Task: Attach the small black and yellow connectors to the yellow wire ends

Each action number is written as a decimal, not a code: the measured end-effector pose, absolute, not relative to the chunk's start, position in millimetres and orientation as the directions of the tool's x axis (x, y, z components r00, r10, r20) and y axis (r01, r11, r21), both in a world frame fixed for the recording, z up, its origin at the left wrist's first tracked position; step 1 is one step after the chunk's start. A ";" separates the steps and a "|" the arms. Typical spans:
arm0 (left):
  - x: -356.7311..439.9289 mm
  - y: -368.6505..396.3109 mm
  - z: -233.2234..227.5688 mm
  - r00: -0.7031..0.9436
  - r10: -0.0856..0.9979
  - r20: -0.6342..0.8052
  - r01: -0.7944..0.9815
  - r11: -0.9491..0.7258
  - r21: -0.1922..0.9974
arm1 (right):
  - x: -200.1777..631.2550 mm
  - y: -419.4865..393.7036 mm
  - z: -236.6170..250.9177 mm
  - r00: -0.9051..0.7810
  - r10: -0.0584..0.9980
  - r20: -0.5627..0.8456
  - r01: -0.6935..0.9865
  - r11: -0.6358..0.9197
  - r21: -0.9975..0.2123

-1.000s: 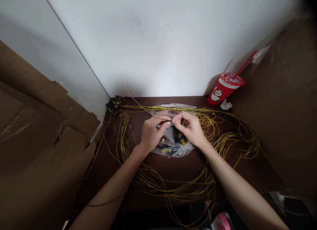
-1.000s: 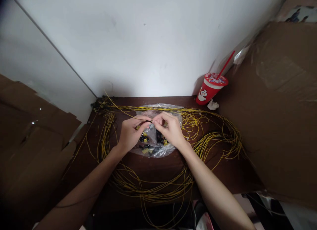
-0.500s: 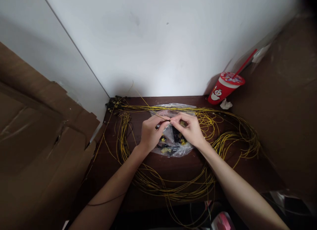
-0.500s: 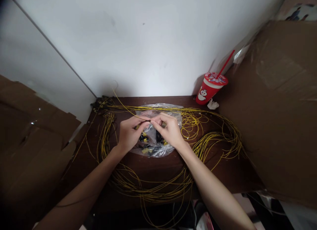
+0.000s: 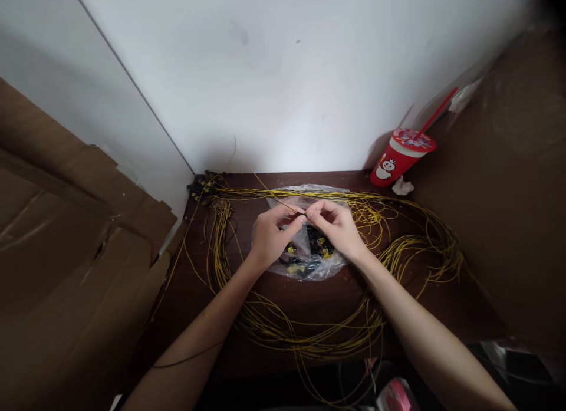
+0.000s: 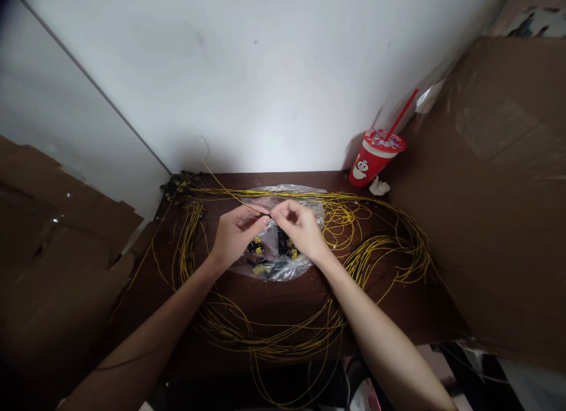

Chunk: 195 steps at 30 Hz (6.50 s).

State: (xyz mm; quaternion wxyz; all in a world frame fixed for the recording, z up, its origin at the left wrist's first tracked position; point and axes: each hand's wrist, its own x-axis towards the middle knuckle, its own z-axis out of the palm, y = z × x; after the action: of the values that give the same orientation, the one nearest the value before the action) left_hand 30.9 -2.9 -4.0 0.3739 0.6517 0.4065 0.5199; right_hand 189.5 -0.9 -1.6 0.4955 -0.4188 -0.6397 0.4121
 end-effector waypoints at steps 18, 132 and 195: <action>38.7 -6.9 -7.3 0.144 0.931 0.334 0.015 -0.340 0.940 | 187.3 -6.9 3.6 -0.212 0.838 0.503 0.412 0.544 -0.731; 30.6 -3.2 0.0 0.125 0.915 0.384 0.154 -0.400 0.904 | 186.5 3.6 3.8 0.038 0.991 0.132 -0.474 0.134 -0.870; 31.1 -6.8 8.3 0.105 0.864 0.492 0.103 -0.502 0.859 | 183.8 -13.3 9.4 -0.083 0.916 0.392 0.084 0.398 -0.913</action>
State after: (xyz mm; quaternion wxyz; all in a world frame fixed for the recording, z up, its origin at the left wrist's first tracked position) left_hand 31.1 -6.8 8.3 0.3397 0.6613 0.3657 0.5600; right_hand 183.8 -13.3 9.4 0.5487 -0.3966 -0.6308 0.3791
